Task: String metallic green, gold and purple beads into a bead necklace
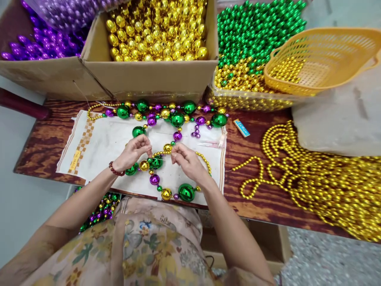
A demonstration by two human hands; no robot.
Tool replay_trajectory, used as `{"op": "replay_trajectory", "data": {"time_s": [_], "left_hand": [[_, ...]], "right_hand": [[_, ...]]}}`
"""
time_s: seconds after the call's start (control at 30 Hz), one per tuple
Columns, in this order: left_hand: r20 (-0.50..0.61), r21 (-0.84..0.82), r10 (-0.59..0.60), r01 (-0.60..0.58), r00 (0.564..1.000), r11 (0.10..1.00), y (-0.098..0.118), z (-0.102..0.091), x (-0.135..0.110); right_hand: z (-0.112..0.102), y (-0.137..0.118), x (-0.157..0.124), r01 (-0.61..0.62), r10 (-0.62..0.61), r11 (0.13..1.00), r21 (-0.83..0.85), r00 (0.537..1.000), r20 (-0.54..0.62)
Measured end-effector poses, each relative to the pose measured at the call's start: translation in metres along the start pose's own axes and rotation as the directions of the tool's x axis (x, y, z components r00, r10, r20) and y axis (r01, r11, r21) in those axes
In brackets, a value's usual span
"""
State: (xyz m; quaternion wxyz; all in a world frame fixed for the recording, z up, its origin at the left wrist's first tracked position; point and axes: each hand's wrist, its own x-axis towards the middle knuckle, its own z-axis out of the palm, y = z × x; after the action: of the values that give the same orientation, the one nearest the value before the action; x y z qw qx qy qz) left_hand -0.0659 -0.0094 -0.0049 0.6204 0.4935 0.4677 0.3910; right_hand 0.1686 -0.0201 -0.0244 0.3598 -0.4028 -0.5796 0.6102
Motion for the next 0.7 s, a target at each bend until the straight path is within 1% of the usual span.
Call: {"op": "replay_trajectory", "data": {"time_s": [0.07,0.1,0.17,0.27,0.37,0.43,0.5,0.57,0.63,0.67,0.7], "left_hand": [[0.033,0.069,0.001,-0.004,0.999,0.998,0.001,-0.002,0.001],[0.047,0.079,-0.009,0.005,0.999,0.997,0.002,-0.002,0.002],[0.071,0.044,-0.064,0.061,0.995,0.997,0.004,-0.005,0.004],[0.112,-0.064,-0.159,0.167,0.981,0.984,0.004,-0.009,0.005],[0.137,-0.165,-0.206,0.228,0.969,0.960,0.002,-0.012,0.004],[0.131,-0.231,-0.239,0.264,0.962,0.936,0.000,-0.014,0.002],[0.110,-0.261,-0.252,0.272,0.962,0.926,-0.001,-0.014,0.001],[0.090,-0.256,-0.234,0.250,0.968,0.934,-0.001,-0.013,0.000],[0.072,-0.264,-0.215,0.226,0.974,0.938,-0.002,-0.011,-0.001],[0.057,-0.279,-0.212,0.219,0.976,0.935,-0.003,-0.010,-0.002],[0.037,-0.298,-0.213,0.214,0.976,0.930,-0.003,-0.010,-0.003]], "right_hand": [[-0.004,-0.008,0.003,0.017,-0.015,0.998,-0.064,0.999,0.034],[-0.005,-0.014,0.005,0.025,-0.022,0.998,-0.061,0.999,0.046],[-0.007,-0.028,0.012,0.032,-0.033,0.999,0.011,0.997,0.063],[-0.004,-0.050,0.030,0.022,-0.034,0.992,0.128,0.995,0.094],[0.005,-0.063,0.057,0.007,-0.017,0.992,0.125,0.997,0.082],[0.015,-0.065,0.078,-0.012,0.006,0.993,0.119,0.999,0.054],[0.028,-0.061,0.098,-0.037,0.031,0.994,0.106,0.998,0.054],[0.041,-0.058,0.114,-0.021,0.020,1.000,0.012,0.997,0.077],[0.049,-0.057,0.121,0.055,-0.031,0.977,-0.206,0.992,0.120],[0.051,-0.058,0.120,0.105,-0.063,0.933,-0.345,0.989,0.130],[0.050,-0.059,0.117,0.143,-0.093,0.867,-0.477,0.988,0.125]]}}
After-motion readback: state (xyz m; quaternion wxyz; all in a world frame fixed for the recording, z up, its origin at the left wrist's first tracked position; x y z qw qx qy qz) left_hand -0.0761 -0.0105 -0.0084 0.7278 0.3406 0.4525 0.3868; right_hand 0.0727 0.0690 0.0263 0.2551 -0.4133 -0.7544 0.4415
